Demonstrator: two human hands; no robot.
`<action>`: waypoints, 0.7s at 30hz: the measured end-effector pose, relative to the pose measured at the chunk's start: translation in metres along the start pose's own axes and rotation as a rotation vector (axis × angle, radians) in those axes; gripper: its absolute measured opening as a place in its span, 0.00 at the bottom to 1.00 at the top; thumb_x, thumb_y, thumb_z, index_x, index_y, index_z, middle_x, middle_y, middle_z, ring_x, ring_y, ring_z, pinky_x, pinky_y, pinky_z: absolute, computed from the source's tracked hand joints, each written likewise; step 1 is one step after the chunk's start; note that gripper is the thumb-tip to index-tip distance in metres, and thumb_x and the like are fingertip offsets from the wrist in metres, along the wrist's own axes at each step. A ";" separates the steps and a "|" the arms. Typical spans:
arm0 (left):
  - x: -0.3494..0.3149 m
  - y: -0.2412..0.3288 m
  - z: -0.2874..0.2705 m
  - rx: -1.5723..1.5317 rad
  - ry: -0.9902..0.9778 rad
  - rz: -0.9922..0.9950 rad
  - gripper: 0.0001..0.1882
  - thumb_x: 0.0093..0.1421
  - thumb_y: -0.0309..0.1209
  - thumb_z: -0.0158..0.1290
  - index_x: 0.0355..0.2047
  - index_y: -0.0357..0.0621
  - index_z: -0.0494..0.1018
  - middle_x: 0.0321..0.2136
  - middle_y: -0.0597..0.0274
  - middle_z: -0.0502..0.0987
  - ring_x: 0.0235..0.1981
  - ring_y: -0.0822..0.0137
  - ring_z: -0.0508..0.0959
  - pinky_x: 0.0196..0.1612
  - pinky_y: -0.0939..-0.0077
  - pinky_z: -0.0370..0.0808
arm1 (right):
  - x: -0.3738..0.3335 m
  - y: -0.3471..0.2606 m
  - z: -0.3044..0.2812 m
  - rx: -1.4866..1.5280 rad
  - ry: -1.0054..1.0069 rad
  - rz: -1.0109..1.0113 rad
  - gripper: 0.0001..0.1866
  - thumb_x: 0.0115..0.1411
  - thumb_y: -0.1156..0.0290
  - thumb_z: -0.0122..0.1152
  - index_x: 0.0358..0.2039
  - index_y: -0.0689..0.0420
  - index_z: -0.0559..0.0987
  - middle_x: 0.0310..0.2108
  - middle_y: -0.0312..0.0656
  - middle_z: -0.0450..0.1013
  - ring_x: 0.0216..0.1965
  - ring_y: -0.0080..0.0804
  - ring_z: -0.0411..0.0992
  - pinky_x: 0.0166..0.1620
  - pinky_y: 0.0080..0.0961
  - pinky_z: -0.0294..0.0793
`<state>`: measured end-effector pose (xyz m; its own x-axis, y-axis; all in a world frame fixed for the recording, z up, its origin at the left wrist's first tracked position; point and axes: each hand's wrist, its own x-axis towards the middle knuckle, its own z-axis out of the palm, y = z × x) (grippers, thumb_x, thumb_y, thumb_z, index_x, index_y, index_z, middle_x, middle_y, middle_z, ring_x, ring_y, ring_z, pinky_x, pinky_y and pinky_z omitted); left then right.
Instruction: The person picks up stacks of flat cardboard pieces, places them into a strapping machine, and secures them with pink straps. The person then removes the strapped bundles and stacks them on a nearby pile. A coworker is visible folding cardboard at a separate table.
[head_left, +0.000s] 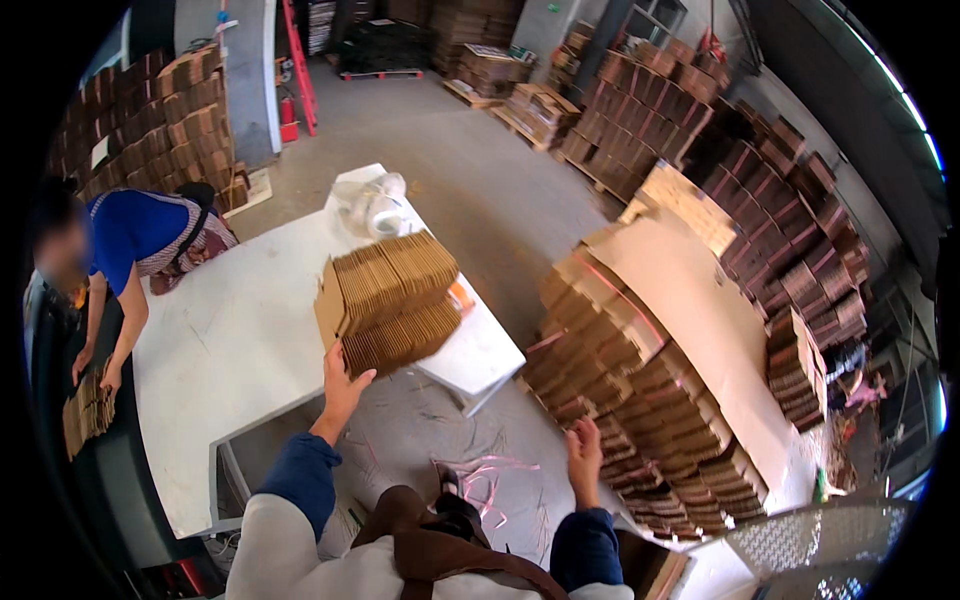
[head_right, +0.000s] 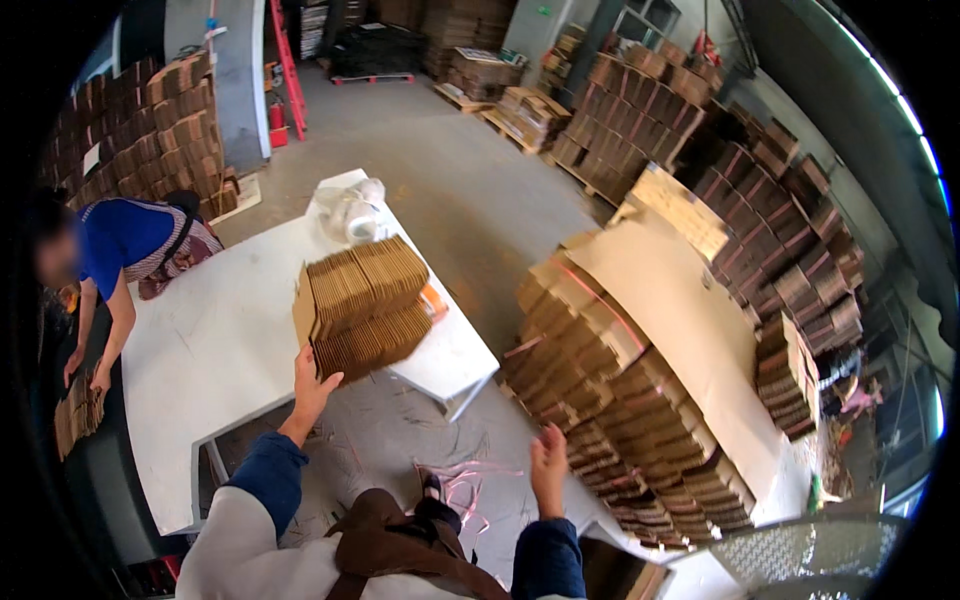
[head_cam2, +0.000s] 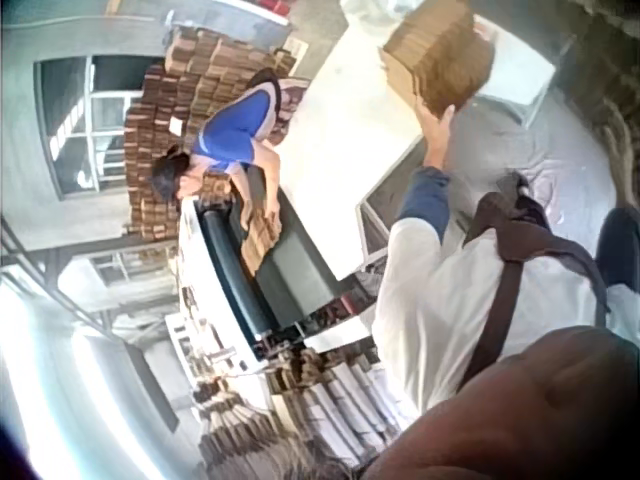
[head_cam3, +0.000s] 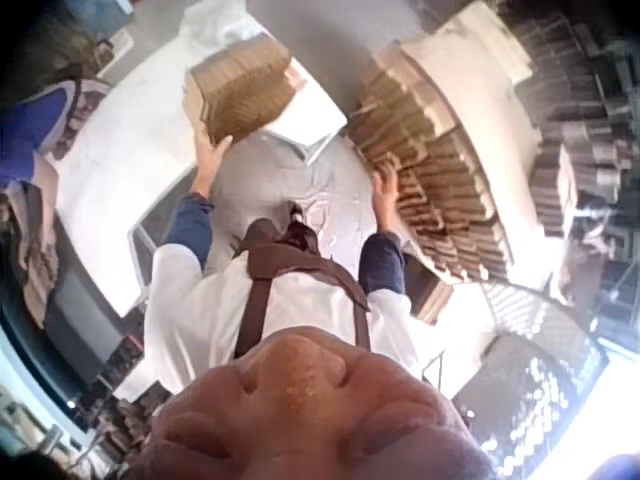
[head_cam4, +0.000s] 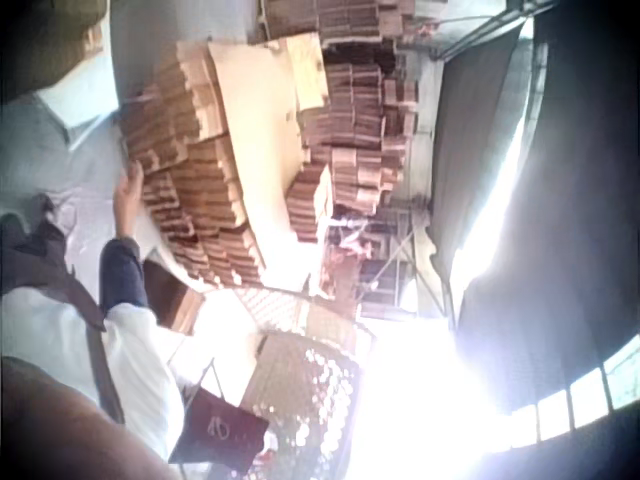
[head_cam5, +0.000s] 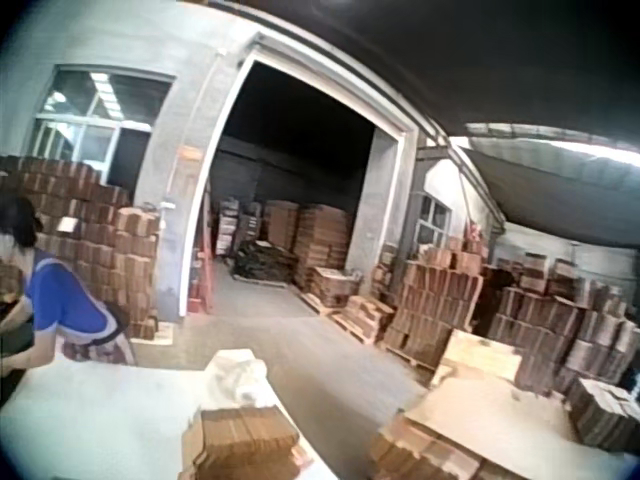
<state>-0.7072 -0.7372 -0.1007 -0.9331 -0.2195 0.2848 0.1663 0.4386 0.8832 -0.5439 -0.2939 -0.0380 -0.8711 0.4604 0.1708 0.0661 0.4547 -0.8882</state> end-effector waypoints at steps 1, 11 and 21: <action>0.012 -0.003 -0.009 0.107 0.031 0.011 0.49 0.44 0.35 0.67 0.62 0.35 0.52 0.59 0.44 0.59 0.59 0.49 0.62 0.62 0.61 0.59 | 0.030 -0.016 0.038 0.046 -0.129 0.000 0.24 0.62 0.71 0.56 0.58 0.59 0.66 0.52 0.48 0.70 0.50 0.33 0.71 0.50 0.28 0.72; 0.088 -0.032 -0.005 0.077 -0.090 -0.193 0.63 0.37 0.31 0.72 0.66 0.34 0.41 0.63 0.46 0.52 0.64 0.54 0.56 0.65 0.67 0.55 | 0.305 -0.018 0.323 0.780 -0.654 0.410 0.30 0.69 0.51 0.40 0.61 0.61 0.62 0.57 0.50 0.66 0.53 0.37 0.69 0.54 0.33 0.68; 0.086 -0.069 -0.037 -0.154 -0.208 -0.365 0.70 0.30 0.34 0.76 0.67 0.37 0.39 0.64 0.49 0.54 0.65 0.57 0.56 0.66 0.66 0.55 | 0.240 -0.063 0.383 0.308 -1.057 -0.073 0.25 0.70 0.61 0.40 0.64 0.57 0.59 0.62 0.47 0.61 0.63 0.39 0.59 0.63 0.30 0.57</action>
<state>-0.7868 -0.8185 -0.1238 -0.9812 -0.1490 -0.1230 -0.1550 0.2269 0.9615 -0.9433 -0.5041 -0.1045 -0.8547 -0.5108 -0.0931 0.0012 0.1772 -0.9842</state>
